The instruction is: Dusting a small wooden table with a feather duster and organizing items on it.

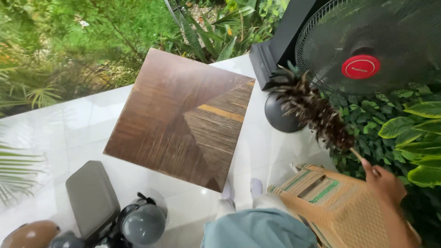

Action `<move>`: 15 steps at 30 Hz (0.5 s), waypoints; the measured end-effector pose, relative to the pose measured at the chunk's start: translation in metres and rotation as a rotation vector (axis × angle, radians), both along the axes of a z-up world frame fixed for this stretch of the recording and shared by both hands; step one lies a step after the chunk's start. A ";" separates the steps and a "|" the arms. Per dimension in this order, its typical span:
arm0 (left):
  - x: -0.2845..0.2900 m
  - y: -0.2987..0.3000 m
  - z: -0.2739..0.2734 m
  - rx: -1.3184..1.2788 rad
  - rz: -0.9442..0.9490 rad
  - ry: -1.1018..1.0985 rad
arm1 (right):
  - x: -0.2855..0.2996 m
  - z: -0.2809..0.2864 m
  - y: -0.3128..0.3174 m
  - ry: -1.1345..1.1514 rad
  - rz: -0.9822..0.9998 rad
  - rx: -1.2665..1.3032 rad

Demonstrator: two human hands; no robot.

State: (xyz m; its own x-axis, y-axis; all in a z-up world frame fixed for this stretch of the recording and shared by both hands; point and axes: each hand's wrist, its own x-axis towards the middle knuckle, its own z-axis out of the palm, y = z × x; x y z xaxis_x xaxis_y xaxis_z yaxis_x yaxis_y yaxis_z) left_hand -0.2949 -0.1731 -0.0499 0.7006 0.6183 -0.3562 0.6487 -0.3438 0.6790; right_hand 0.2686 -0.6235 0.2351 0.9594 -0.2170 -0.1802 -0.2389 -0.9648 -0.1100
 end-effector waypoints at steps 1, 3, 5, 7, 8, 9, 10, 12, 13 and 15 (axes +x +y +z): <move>0.024 0.026 -0.005 -0.067 -0.031 0.003 | 0.007 0.002 0.001 0.002 0.006 0.005; 0.089 0.047 -0.016 -0.208 -0.095 0.013 | 0.018 0.007 -0.004 -0.140 0.099 -0.107; 0.134 0.073 -0.017 -0.219 0.001 0.092 | 0.015 0.008 -0.014 -0.165 0.100 -0.043; 0.179 0.093 0.003 -0.229 0.098 0.166 | 0.016 0.009 -0.024 -0.194 0.101 0.023; 0.196 0.099 0.025 -0.440 0.280 0.149 | 0.014 0.010 -0.031 -0.195 0.057 0.054; 0.218 0.108 0.047 -0.648 0.464 0.122 | 0.017 0.010 -0.035 -0.201 0.013 0.088; 0.225 0.107 0.055 -0.647 0.466 0.116 | 0.015 0.007 -0.046 -0.206 0.017 0.090; 0.238 0.104 0.071 -0.481 0.451 -0.099 | 0.009 0.001 -0.070 -0.232 0.067 0.021; 0.240 0.095 0.076 -0.480 0.454 -0.100 | 0.006 -0.001 -0.079 -0.231 0.071 0.022; 0.244 0.078 0.084 -0.420 0.422 -0.033 | 0.000 -0.006 -0.099 -0.260 0.019 0.057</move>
